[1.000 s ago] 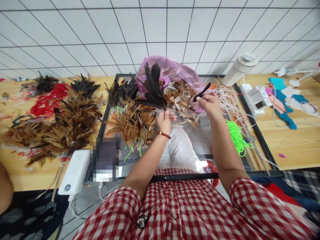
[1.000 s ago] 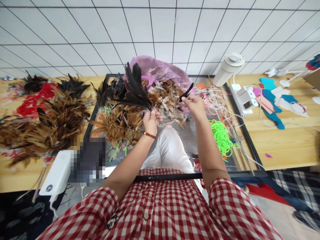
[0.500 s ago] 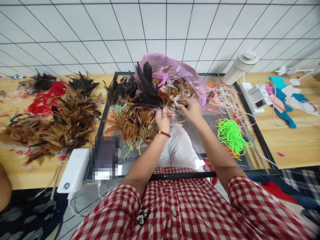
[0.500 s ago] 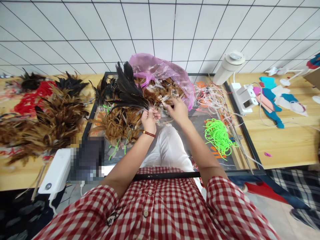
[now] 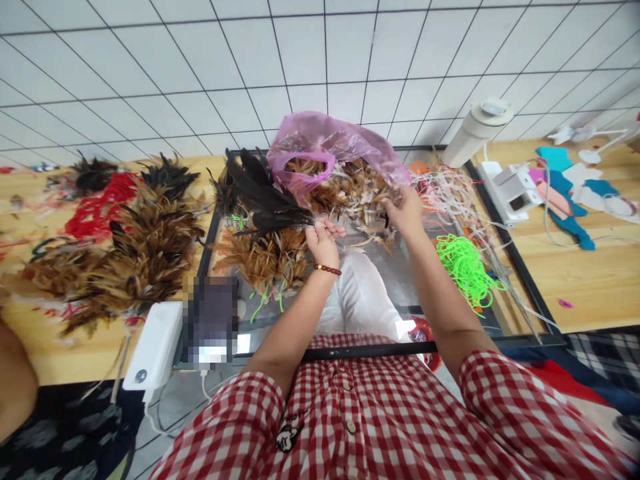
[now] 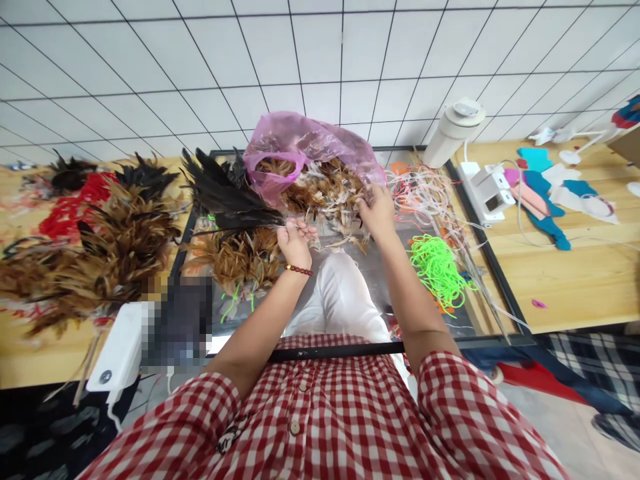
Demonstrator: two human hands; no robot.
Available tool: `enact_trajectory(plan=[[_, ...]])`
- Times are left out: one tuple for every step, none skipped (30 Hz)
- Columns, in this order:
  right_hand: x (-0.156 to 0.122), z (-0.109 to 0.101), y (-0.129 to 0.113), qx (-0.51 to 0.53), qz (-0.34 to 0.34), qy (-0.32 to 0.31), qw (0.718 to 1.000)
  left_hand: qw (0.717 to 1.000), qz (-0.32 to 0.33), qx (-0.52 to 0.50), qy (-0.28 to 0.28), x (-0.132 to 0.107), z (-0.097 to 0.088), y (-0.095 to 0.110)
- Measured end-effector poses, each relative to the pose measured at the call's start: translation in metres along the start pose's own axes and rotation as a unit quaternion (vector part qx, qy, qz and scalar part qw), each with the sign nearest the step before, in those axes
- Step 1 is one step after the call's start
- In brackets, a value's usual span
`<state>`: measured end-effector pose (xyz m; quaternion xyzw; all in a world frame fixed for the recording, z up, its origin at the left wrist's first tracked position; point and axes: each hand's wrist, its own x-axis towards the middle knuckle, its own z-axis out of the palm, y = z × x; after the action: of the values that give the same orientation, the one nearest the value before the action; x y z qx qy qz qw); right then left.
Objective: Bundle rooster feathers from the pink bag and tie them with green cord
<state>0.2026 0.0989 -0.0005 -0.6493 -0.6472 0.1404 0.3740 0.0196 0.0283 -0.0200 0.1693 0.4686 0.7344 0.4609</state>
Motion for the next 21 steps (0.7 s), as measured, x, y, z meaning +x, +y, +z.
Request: enact_trajectory(plan=[[-0.002, 0.002, -0.01, -0.025, -0.027, -0.011, 0.999, 1.0, 0.002, -0.002, -0.001, 0.0, 0.0, 0.0], [-0.004, 0.006, -0.022, -0.041, -0.053, -0.032, 0.997, 1.0, 0.004, -0.004, -0.004, 0.001, 0.0, -0.001], [-0.005, 0.012, -0.035, -0.055, -0.081, -0.063, 0.993, 1.0, 0.005, -0.005, -0.009, 0.001, 0.0, -0.001], [-0.006, 0.019, -0.049, -0.069, -0.116, -0.094, 0.986, 1.0, 0.006, -0.005, -0.012, 0.001, 0.0, -0.002], [-0.005, 0.027, -0.062, -0.084, -0.159, -0.121, 0.976, 1.0, 0.007, -0.005, -0.016, 0.002, 0.0, -0.002], [-0.004, 0.036, -0.075, -0.098, -0.197, -0.141, 0.965, 1.0, 0.007, -0.004, -0.018, 0.002, 0.0, -0.002], [-0.002, 0.045, -0.085, -0.111, -0.218, -0.15, 0.958, 1.0, 0.008, -0.002, -0.02, 0.002, 0.0, -0.002], [0.002, 0.054, -0.093, -0.124, -0.211, -0.148, 0.958, 1.0, 0.009, -0.001, -0.021, 0.001, 0.0, -0.002], [0.007, 0.061, -0.098, -0.139, -0.184, -0.147, 0.962, 1.0, 0.009, 0.001, -0.023, 0.001, 0.0, -0.002], [0.012, 0.066, -0.1, -0.15, -0.146, -0.149, 0.966, 1.0, 0.009, 0.001, -0.022, 0.001, 0.0, -0.002], [0.019, 0.069, -0.098, -0.154, -0.107, -0.158, 0.969, 1.0, 0.008, 0.001, -0.02, 0.001, -0.001, -0.002], [0.026, 0.07, -0.094, -0.149, -0.075, -0.169, 0.971, 1.0, 0.006, 0.001, -0.017, 0.001, -0.001, -0.003], [0.032, 0.068, -0.088, -0.136, -0.05, -0.163, 0.976, 1.0, 0.004, 0.001, -0.015, 0.001, -0.001, -0.003], [0.039, 0.065, -0.08, -0.12, -0.038, -0.139, 0.982, 1.0, 0.002, 0.001, -0.013, 0.002, -0.001, -0.003], [0.044, 0.06, -0.071, -0.11, -0.033, -0.116, 0.987, 1.0, 0.0, 0.001, -0.012, 0.002, 0.0, -0.003], [0.048, 0.053, -0.062, -0.105, -0.028, -0.103, 0.989, 1.0, -0.002, 0.002, -0.012, 0.003, 0.0, -0.004], [0.051, 0.046, -0.053, -0.103, -0.025, -0.094, 0.99, 1.0, -0.003, 0.004, -0.013, 0.004, 0.0, -0.004], [0.051, 0.038, -0.045, -0.101, -0.028, -0.087, 0.991, 1.0, -0.005, 0.005, -0.014, 0.004, 0.001, -0.004], [0.05, 0.029, -0.038, -0.099, -0.036, -0.079, 0.991, 1.0, -0.006, 0.007, -0.014, 0.005, 0.001, -0.005], [0.047, 0.02, -0.033, -0.094, -0.05, -0.066, 0.992, 1.0, -0.007, 0.008, -0.014, 0.005, 0.001, -0.005], [0.042, 0.011, -0.028, -0.088, -0.067, -0.048, 0.993, 1.0, -0.005, 0.008, -0.014, 0.005, 0.001, -0.005]])
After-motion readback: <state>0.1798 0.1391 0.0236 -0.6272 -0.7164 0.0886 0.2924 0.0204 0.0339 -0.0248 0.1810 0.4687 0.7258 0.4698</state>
